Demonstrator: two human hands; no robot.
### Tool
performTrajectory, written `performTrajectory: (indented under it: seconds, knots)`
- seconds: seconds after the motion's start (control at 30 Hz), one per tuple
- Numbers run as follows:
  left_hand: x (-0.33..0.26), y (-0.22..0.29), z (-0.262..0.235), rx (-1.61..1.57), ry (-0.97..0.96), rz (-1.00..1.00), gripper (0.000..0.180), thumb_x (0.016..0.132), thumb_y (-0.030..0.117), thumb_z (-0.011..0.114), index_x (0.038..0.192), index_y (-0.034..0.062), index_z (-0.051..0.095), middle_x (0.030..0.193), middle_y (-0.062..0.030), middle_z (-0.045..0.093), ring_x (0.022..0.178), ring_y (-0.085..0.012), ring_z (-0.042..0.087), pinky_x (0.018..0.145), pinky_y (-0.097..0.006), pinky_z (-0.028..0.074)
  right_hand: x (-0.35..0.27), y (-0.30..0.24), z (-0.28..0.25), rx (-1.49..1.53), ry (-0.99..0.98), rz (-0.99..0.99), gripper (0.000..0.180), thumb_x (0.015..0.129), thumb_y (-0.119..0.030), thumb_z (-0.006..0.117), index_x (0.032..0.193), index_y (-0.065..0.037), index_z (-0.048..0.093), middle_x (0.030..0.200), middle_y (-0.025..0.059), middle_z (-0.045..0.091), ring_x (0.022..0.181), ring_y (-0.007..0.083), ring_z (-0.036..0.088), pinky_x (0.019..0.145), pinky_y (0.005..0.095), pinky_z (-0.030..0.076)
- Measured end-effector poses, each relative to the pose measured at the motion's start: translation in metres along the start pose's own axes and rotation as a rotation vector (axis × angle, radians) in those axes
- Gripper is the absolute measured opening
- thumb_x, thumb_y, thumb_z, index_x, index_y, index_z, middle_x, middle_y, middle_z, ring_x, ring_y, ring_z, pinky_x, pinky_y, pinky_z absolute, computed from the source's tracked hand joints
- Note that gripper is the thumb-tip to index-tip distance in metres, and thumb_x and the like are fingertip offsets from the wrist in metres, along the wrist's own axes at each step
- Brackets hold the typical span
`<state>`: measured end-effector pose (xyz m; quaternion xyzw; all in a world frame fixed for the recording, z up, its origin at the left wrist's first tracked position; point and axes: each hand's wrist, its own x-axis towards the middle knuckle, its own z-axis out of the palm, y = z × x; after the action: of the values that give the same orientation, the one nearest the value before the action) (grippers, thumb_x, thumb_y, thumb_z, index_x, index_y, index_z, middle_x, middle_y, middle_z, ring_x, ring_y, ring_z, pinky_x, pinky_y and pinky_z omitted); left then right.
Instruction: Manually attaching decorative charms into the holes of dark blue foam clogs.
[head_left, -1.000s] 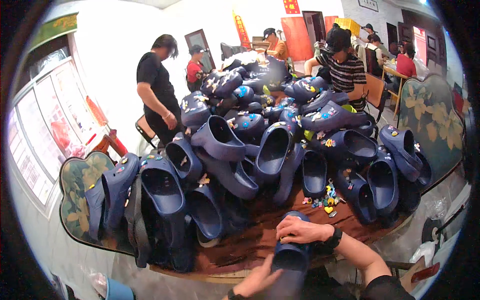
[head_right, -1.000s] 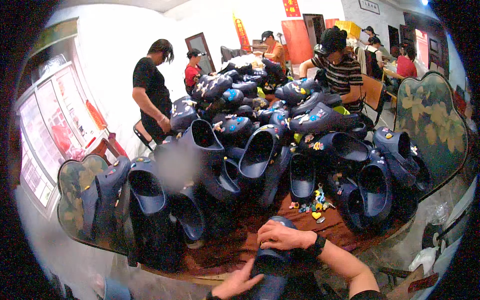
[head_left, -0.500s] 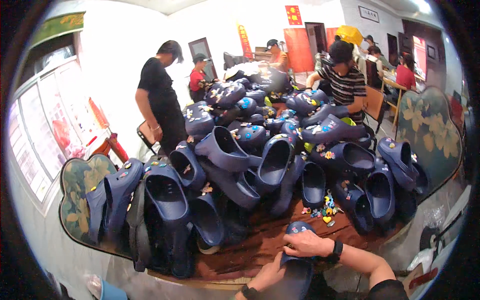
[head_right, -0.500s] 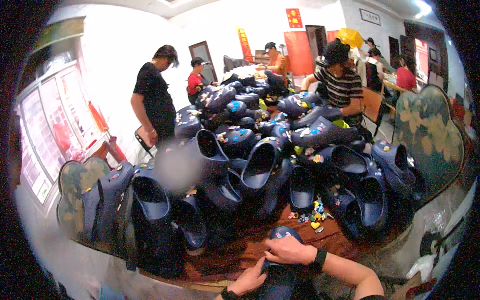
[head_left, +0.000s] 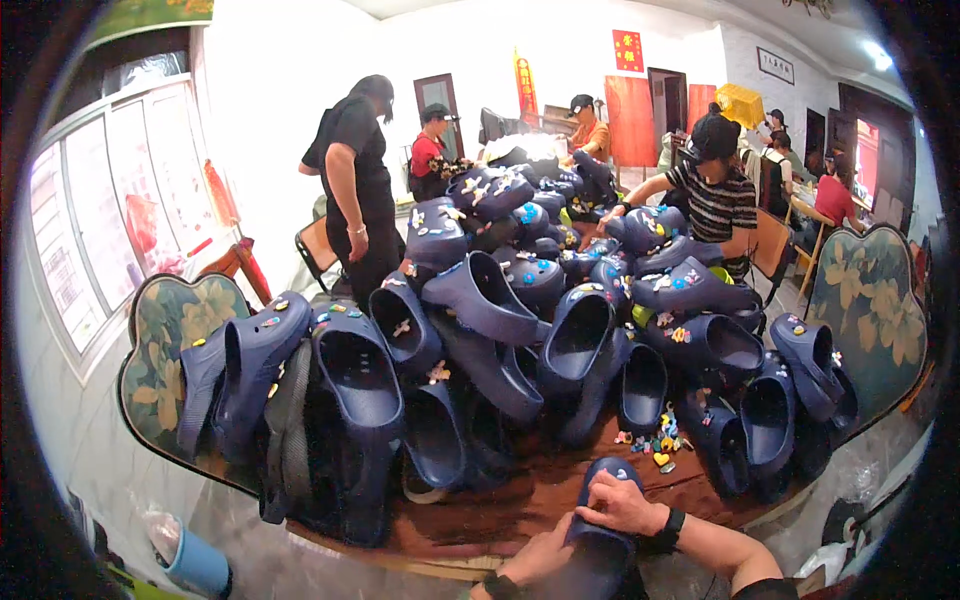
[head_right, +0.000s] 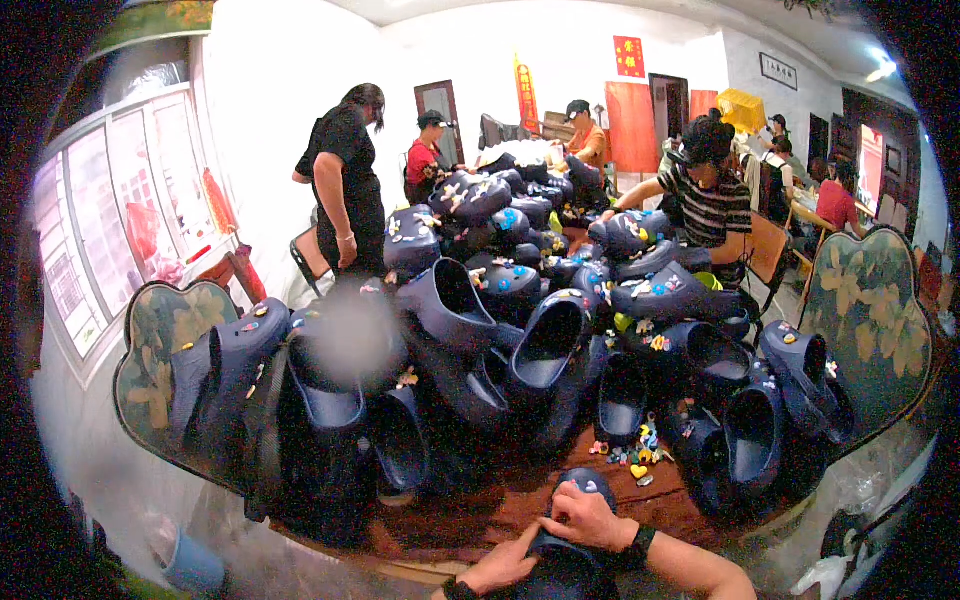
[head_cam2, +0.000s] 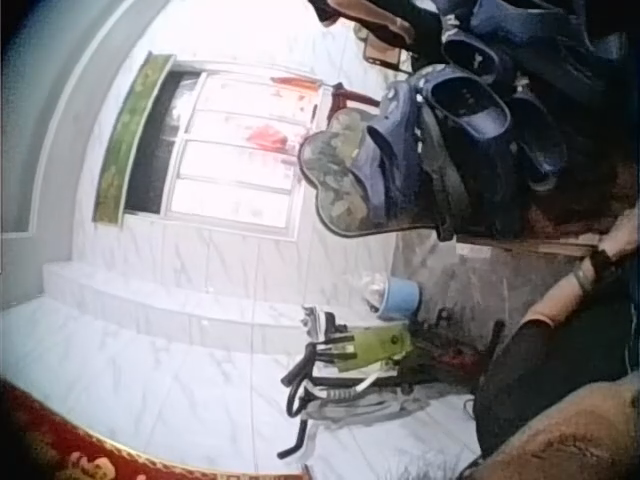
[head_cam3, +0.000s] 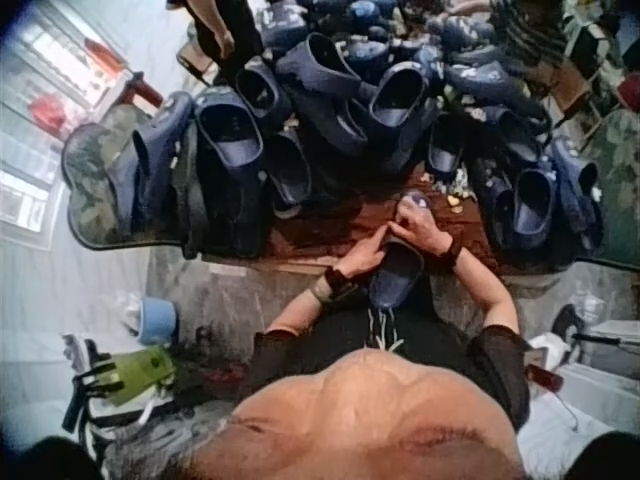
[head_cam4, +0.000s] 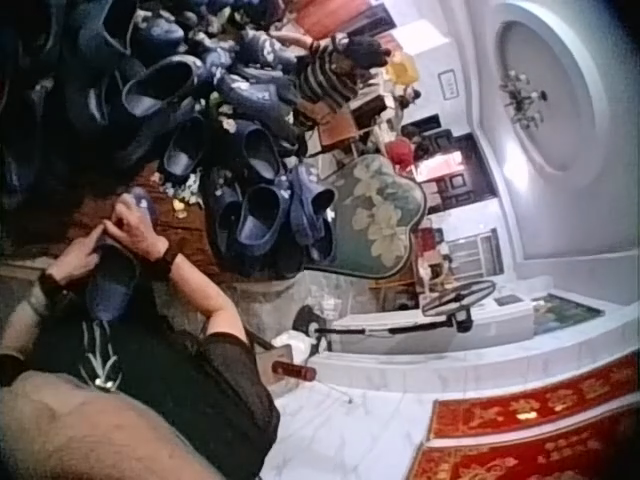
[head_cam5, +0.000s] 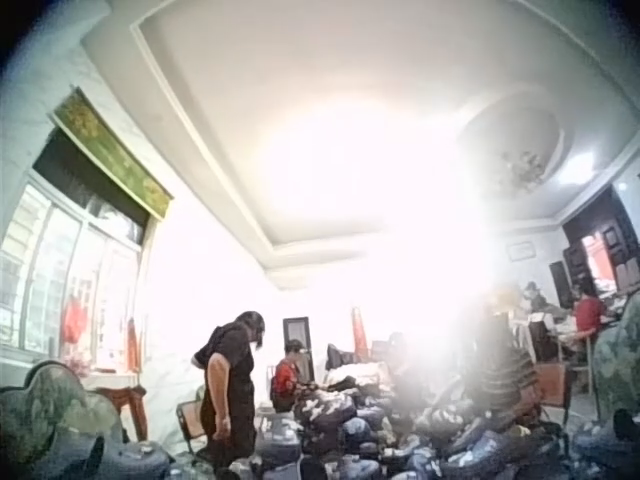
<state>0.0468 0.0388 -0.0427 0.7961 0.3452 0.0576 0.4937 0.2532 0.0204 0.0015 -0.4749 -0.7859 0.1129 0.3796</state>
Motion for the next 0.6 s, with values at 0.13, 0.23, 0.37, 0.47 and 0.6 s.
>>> performTrajectory:
  seconds: [0.13, 0.23, 0.37, 0.47, 0.6]
  knots:
    - [0.004, 0.001, -0.002, 0.043, 0.007, 0.0, 0.068, 0.089, 0.025, 0.051, 0.148, 0.0123, 0.018, 0.094, -0.0338, 0.063, 0.09, -0.0512, 0.061, 0.081, -0.057, 0.046, 0.001, 0.01, -0.001, 0.037, -0.071, 0.007, 0.023, 0.083, -0.025, 0.072, 0.081, -0.007, 0.058, 0.087, 0.011, 0.056, 0.083, 0.032, 0.057, 0.072, 0.0396, 0.048]
    - [0.005, 0.012, -0.012, 0.076, -0.056, -0.022, 0.074, 0.089, 0.024, 0.052, 0.149, 0.0034, 0.014, 0.102, -0.0364, 0.061, 0.095, -0.0505, 0.06, 0.084, -0.053, 0.048, 0.007, 0.015, -0.021, 0.063, -0.281, -0.051, 0.027, 0.091, -0.033, 0.064, 0.101, -0.008, 0.061, 0.107, 0.009, 0.06, 0.106, 0.0286, 0.052, 0.092, 0.0424, 0.04]
    - [0.007, 0.009, -0.007, 0.07, 0.031, -0.023, 0.062, 0.091, 0.024, 0.049, 0.145, 0.0085, 0.023, 0.094, -0.0355, 0.062, 0.09, -0.052, 0.06, 0.081, -0.058, 0.045, 0.012, 0.029, -0.027, 0.145, -0.367, -0.133, 0.033, 0.094, -0.034, 0.06, 0.116, -0.011, 0.06, 0.118, 0.0069, 0.061, 0.117, 0.0274, 0.051, 0.094, 0.0422, 0.038]
    - [0.006, 0.002, -0.007, 0.018, 0.053, -0.002, 0.061, 0.092, 0.024, 0.049, 0.144, 0.0092, 0.023, 0.096, -0.036, 0.062, 0.092, -0.052, 0.059, 0.081, -0.058, 0.045, 0.007, 0.032, -0.007, 0.026, -0.34, -0.108, 0.025, 0.096, -0.031, 0.056, 0.11, -0.011, 0.059, 0.111, 0.0077, 0.062, 0.111, 0.0258, 0.054, 0.092, 0.0438, 0.037]
    - [0.006, 0.003, -0.011, -0.007, 0.017, 0.017, 0.064, 0.09, 0.024, 0.05, 0.146, 0.0088, 0.021, 0.101, -0.0354, 0.061, 0.095, -0.0514, 0.059, 0.083, -0.054, 0.047, 0.01, 0.026, -0.006, -0.009, -0.366, -0.037, 0.021, 0.095, -0.029, 0.057, 0.103, -0.01, 0.058, 0.101, 0.009, 0.061, 0.101, 0.0289, 0.055, 0.09, 0.0428, 0.037]
